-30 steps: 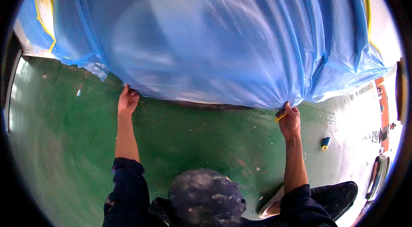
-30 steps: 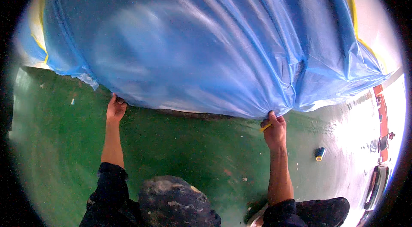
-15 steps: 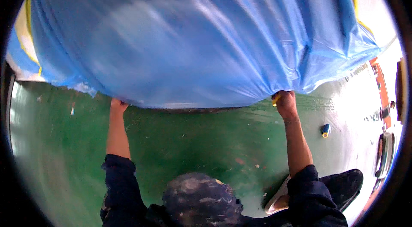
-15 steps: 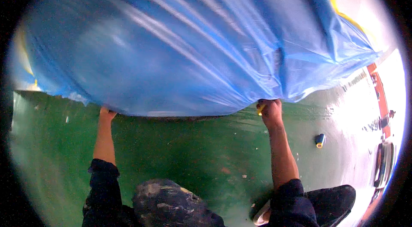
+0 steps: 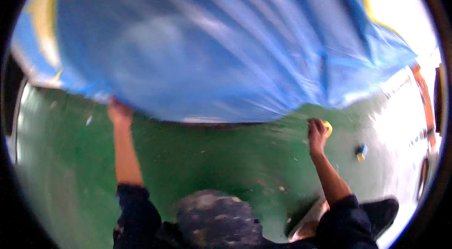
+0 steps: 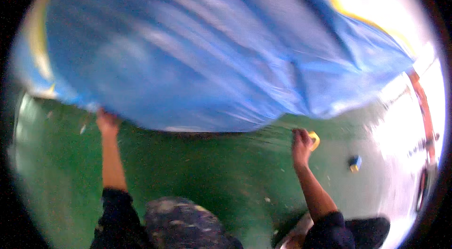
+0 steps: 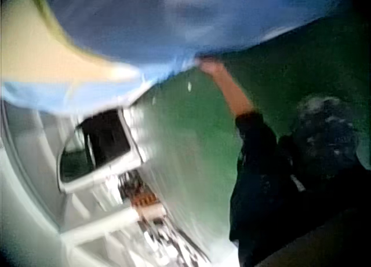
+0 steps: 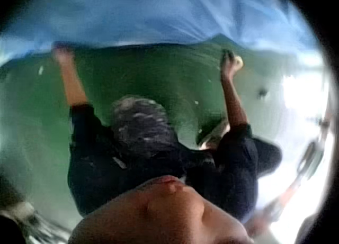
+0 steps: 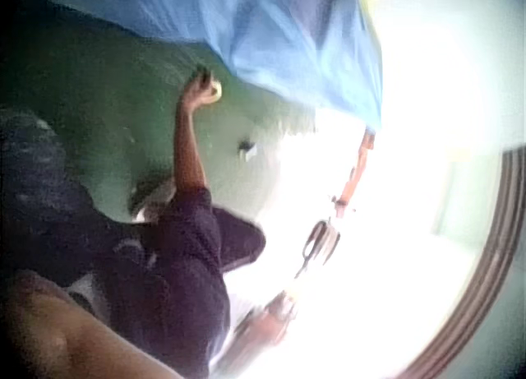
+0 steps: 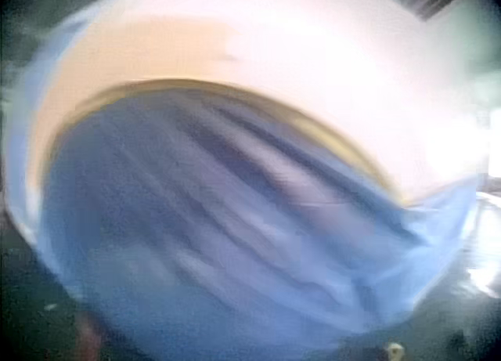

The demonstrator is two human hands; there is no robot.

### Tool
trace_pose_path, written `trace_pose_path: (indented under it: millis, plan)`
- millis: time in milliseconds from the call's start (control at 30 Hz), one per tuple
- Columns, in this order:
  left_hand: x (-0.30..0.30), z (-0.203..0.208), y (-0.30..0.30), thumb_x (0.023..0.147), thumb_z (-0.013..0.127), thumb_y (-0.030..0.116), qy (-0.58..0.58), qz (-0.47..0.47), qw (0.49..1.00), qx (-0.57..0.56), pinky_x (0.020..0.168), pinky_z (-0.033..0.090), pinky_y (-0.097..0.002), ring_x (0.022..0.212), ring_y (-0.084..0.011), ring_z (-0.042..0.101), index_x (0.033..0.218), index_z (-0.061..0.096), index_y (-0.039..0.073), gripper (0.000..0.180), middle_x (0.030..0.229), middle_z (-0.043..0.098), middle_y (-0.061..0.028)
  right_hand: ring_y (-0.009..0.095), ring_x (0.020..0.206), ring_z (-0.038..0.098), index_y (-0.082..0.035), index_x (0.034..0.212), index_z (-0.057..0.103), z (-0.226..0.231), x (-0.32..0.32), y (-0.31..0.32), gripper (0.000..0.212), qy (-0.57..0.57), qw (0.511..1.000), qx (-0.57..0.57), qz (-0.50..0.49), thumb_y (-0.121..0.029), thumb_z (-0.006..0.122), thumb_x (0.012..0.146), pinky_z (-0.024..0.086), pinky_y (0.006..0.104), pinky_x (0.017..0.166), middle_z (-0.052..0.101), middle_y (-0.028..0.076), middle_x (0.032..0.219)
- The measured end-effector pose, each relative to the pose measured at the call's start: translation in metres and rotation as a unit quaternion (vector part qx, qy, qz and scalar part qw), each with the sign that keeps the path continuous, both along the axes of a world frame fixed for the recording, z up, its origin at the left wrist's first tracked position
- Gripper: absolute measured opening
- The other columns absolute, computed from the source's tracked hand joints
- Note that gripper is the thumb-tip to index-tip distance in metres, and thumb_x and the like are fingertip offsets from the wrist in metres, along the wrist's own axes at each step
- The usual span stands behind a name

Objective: The person applies blue masking paper and yellow masking tape to the front fender and hood of a white car. They smooth the paper and tape along the wheel arch, hood edge, and trunk area to protect surfaces during bodywork.

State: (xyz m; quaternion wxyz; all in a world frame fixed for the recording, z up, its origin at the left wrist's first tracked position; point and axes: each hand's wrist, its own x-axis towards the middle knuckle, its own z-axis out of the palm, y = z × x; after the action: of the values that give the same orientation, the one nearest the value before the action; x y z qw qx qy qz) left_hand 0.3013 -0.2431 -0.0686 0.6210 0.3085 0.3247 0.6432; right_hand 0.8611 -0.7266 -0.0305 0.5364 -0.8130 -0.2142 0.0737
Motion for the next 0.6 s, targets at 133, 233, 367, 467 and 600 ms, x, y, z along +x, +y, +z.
trace_pose_path:
  millis: [133, 233, 367, 467, 600]
  plan:
    - [0.063, 0.012, 0.017, 0.1, 0.051, 0.033, -0.027, -0.134, 0.981, -0.136, 0.109, 0.042, -0.0483, 0.125, -0.0286, 0.053, 0.138, 0.052, 0.01, 0.045, 0.136, 0.058, -0.0095, 0.007, 0.058, 0.044, -0.005, 0.091, 0.069, 0.0, -0.026, -0.031, 0.014, 0.071, 0.994, 0.006, 0.078, -0.017, 0.061, 0.092, 0.034, 0.0242, 0.05, 0.049, -0.003, 0.071]
    - [0.057, 0.015, 0.015, 0.102, 0.046, 0.04, 0.111, 0.025, 0.984, -0.137, 0.09, 0.049, -0.043, 0.102, -0.0235, 0.059, 0.119, 0.062, 0.01, 0.038, 0.115, 0.065, -0.0047, 0.007, 0.053, 0.043, -0.005, 0.09, 0.069, -0.028, -0.013, -0.025, 0.016, 0.072, 0.989, 0.009, 0.129, -0.019, 0.061, 0.091, 0.035, 0.0236, 0.048, 0.048, -0.003, 0.067]
    - [0.072, 0.021, -0.023, 0.102, 0.05, 0.038, -0.009, 0.121, 0.992, -0.029, 0.112, 0.036, -0.0396, 0.129, -0.0245, 0.049, 0.138, 0.052, 0.004, 0.05, 0.142, 0.054, -0.0097, 0.007, 0.052, 0.044, -0.005, 0.092, 0.069, -0.055, -0.003, -0.049, 0.018, 0.073, 0.984, -0.033, 0.158, -0.02, 0.06, 0.092, 0.037, 0.0231, 0.047, 0.051, -0.001, 0.067]
    - [0.07, 0.02, 0.002, 0.102, 0.045, 0.049, -0.062, -0.061, 0.995, 0.045, 0.12, 0.026, -0.0411, 0.14, -0.0247, 0.041, 0.149, 0.043, 0.006, 0.064, 0.155, 0.042, -0.0101, 0.008, 0.052, 0.046, -0.004, 0.095, 0.068, -0.059, -0.008, -0.053, 0.017, 0.183, 0.962, -0.052, 0.196, -0.017, 0.058, 0.093, 0.04, 0.0235, 0.048, 0.053, 0.0, 0.068]
    - [0.073, 0.019, 0.056, 0.1, 0.048, 0.049, -0.108, -0.211, 0.951, -0.2, 0.113, 0.037, -0.044, 0.135, -0.0264, 0.045, 0.144, 0.049, 0.008, 0.06, 0.15, 0.048, -0.0098, 0.015, 0.069, 0.059, 0.0, 0.097, 0.067, -0.098, -0.007, -0.049, 0.012, 0.172, 0.946, -0.115, 0.248, -0.006, 0.059, 0.09, 0.05, 0.0299, 0.067, 0.063, 0.004, 0.082]
